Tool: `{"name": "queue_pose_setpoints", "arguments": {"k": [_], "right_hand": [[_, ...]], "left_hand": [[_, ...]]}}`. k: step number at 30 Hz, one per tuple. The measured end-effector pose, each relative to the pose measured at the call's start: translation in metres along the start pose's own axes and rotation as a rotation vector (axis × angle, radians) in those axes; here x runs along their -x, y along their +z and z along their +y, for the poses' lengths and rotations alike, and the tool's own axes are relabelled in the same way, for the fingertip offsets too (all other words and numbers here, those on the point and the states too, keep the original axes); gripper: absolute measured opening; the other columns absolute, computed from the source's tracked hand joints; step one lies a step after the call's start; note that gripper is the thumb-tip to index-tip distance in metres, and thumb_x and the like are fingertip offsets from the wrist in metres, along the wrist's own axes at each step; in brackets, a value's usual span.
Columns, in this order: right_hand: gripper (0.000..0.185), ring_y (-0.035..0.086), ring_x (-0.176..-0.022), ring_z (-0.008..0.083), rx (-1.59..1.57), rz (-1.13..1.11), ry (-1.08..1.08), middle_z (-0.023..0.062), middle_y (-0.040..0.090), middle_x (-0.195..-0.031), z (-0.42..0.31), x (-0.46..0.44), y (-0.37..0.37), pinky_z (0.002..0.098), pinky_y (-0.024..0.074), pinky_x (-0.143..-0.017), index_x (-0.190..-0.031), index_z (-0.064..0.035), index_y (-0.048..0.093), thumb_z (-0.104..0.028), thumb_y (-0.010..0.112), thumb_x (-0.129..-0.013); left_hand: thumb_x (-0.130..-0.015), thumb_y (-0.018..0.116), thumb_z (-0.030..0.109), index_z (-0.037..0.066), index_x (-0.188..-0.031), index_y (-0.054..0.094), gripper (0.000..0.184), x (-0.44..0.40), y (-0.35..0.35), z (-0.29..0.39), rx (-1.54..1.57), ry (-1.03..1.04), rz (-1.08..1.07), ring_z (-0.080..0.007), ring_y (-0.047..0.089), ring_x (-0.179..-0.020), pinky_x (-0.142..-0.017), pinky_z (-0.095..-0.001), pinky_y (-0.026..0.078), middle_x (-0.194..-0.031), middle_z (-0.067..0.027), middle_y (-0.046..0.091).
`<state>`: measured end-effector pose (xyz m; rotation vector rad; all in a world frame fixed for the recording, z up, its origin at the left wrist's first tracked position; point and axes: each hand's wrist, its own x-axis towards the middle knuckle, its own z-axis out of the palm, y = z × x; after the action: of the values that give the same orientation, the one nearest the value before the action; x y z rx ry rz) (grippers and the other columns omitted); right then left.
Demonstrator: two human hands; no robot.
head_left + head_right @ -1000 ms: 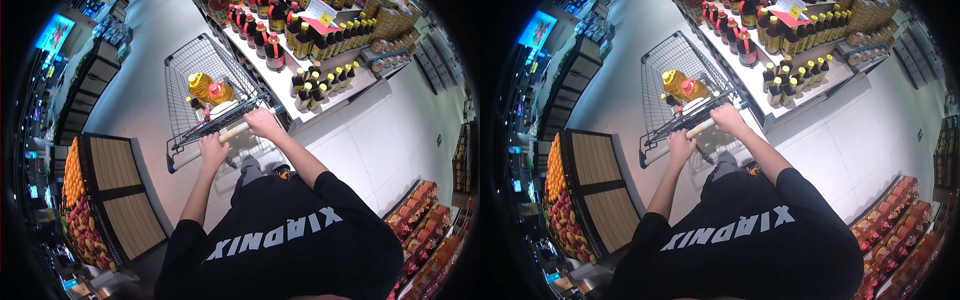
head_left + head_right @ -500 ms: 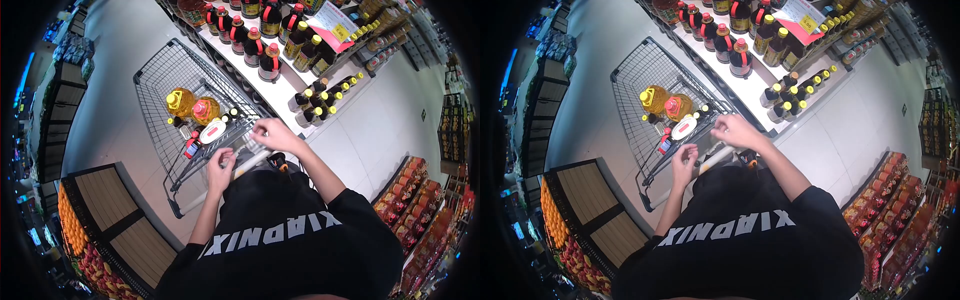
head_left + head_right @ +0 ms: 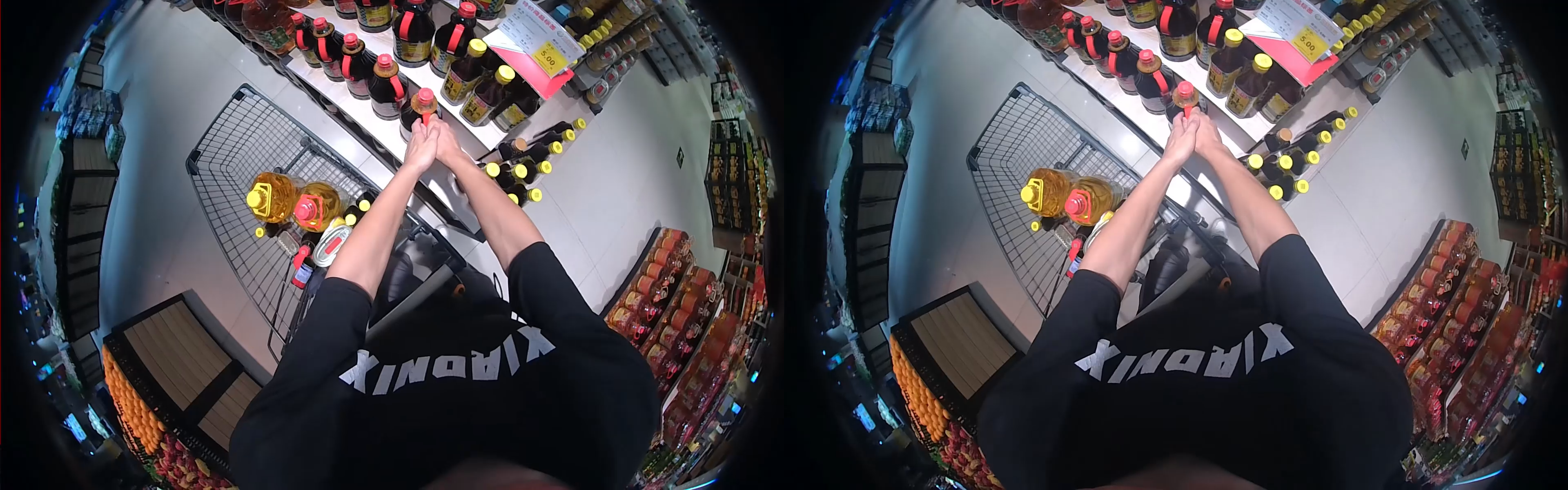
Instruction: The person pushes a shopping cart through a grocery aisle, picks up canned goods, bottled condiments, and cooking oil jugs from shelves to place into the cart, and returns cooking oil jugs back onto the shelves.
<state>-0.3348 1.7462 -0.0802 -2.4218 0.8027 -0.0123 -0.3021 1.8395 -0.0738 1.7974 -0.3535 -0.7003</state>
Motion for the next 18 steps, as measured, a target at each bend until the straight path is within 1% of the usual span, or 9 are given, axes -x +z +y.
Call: {"name": "queue_pose_setpoints", "arguments": {"k": [2, 4, 6, 7, 10, 12, 14, 16, 18], "right_hand": [[0.043, 0.061, -0.101, 0.0437, -0.024, -0.163, 0.086, 0.027, 0.064, -0.104, -0.008, 0.019, -0.013, 0.0496, 0.049, -0.086, -0.113, -0.0005, 0.054, -0.036, 0.051, -0.09], [0.04, 0.062, -0.099, 0.0436, -0.021, -0.155, 0.003, 0.0269, 0.066, -0.099, 0.001, 0.039, -0.01, 0.0498, 0.0495, -0.085, -0.107, -0.0007, 0.059, -0.035, 0.054, -0.088], [0.037, 0.062, -0.099, 0.0426, -0.043, -0.285, -0.005, 0.0272, 0.065, -0.1, -0.006, 0.076, -0.018, 0.0494, 0.0496, -0.085, -0.101, -0.0004, 0.063, -0.033, 0.057, -0.085], [0.031, 0.063, -0.097, 0.0425, -0.064, -0.269, -0.031, 0.028, 0.065, -0.099, -0.003, 0.087, -0.011, 0.0494, 0.0502, -0.084, -0.099, 0.0011, 0.064, -0.026, 0.057, -0.084], [0.027, 0.063, -0.095, 0.0432, -0.078, -0.249, -0.06, 0.0287, 0.065, -0.099, -0.002, 0.098, -0.006, 0.0495, 0.0508, -0.083, -0.097, 0.0031, 0.064, -0.019, 0.055, -0.085], [0.028, 0.063, -0.096, 0.0436, -0.119, -0.334, -0.069, 0.0312, 0.064, -0.099, -0.013, 0.099, -0.032, 0.0492, 0.0503, -0.084, -0.102, 0.0048, 0.063, -0.017, 0.054, -0.086], [0.034, 0.062, -0.1, 0.0427, -0.189, -0.241, -0.032, 0.0313, 0.064, -0.101, -0.01, 0.109, -0.041, 0.0477, 0.0488, -0.088, -0.108, 0.0056, 0.061, -0.022, 0.054, -0.089], [0.043, 0.063, -0.102, 0.0405, -0.176, -0.298, -0.012, 0.0284, 0.065, -0.104, -0.017, 0.126, -0.076, 0.0448, 0.0487, -0.089, -0.112, 0.0044, 0.06, -0.034, 0.057, -0.092], [0.04, 0.069, -0.085, 0.0242, -0.292, -0.195, -0.083, 0.0192, 0.068, -0.087, -0.006, 0.151, -0.096, 0.0346, 0.0512, -0.075, -0.106, 0.0048, 0.06, -0.033, 0.055, -0.096]], "left_hand": [[-0.094, 0.047, 0.052, -0.004, -0.141, 0.034, 0.074, 0.014, 0.0, 0.009, 0.067, -0.136, -0.056, -0.031, 0.047, -0.129, -0.106, -0.037, 0.036, -0.137, -0.0235, 0.048], [-0.093, 0.05, 0.051, -0.005, -0.135, 0.042, 0.07, 0.02, 0.006, 0.002, 0.068, -0.166, -0.097, -0.0311, 0.053, -0.123, -0.101, -0.0376, 0.039, -0.129, -0.0238, 0.055], [-0.092, 0.053, 0.049, -0.004, -0.124, 0.055, 0.062, 0.04, 0.012, 0.004, -0.012, -0.305, 0.032, -0.0298, 0.058, -0.116, -0.097, -0.0376, 0.042, -0.118, -0.0229, 0.062], [-0.089, 0.057, 0.045, -0.006, -0.11, 0.063, 0.055, 0.045, 0.014, 0.003, -0.026, -0.378, 0.043, -0.0302, 0.06, -0.111, -0.095, -0.0377, 0.043, -0.111, -0.024, 0.065], [-0.084, 0.062, 0.042, -0.011, -0.102, 0.066, 0.056, 0.056, 0.015, -0.001, 0.028, -0.409, 0.106, -0.0352, 0.063, -0.106, -0.092, -0.0414, 0.046, -0.107, -0.0292, 0.065], [-0.082, 0.068, 0.033, -0.007, -0.086, 0.069, 0.04, 0.047, 0.011, -0.013, 0.378, -0.368, 0.035, -0.0234, 0.066, -0.082, -0.077, -0.0355, 0.05, -0.087, -0.0153, 0.069], [-0.081, 0.069, 0.032, -0.002, -0.08, 0.068, 0.034, 0.056, -0.004, 0.007, 0.534, -0.371, -0.006, -0.0198, 0.062, -0.074, -0.073, -0.0335, 0.048, -0.08, -0.0094, 0.067], [-0.082, 0.069, 0.037, 0.003, -0.077, 0.065, 0.034, 0.058, -0.009, 0.003, 0.496, -0.294, 0.075, -0.0145, 0.057, -0.071, -0.071, -0.0283, 0.044, -0.075, -0.0053, 0.063], [-0.084, 0.067, 0.041, 0.005, -0.074, 0.063, 0.037, 0.085, -0.024, 0.024, 0.508, -0.259, 0.059, -0.0118, 0.054, -0.067, -0.068, -0.0253, 0.041, -0.071, -0.0027, 0.06]]}}
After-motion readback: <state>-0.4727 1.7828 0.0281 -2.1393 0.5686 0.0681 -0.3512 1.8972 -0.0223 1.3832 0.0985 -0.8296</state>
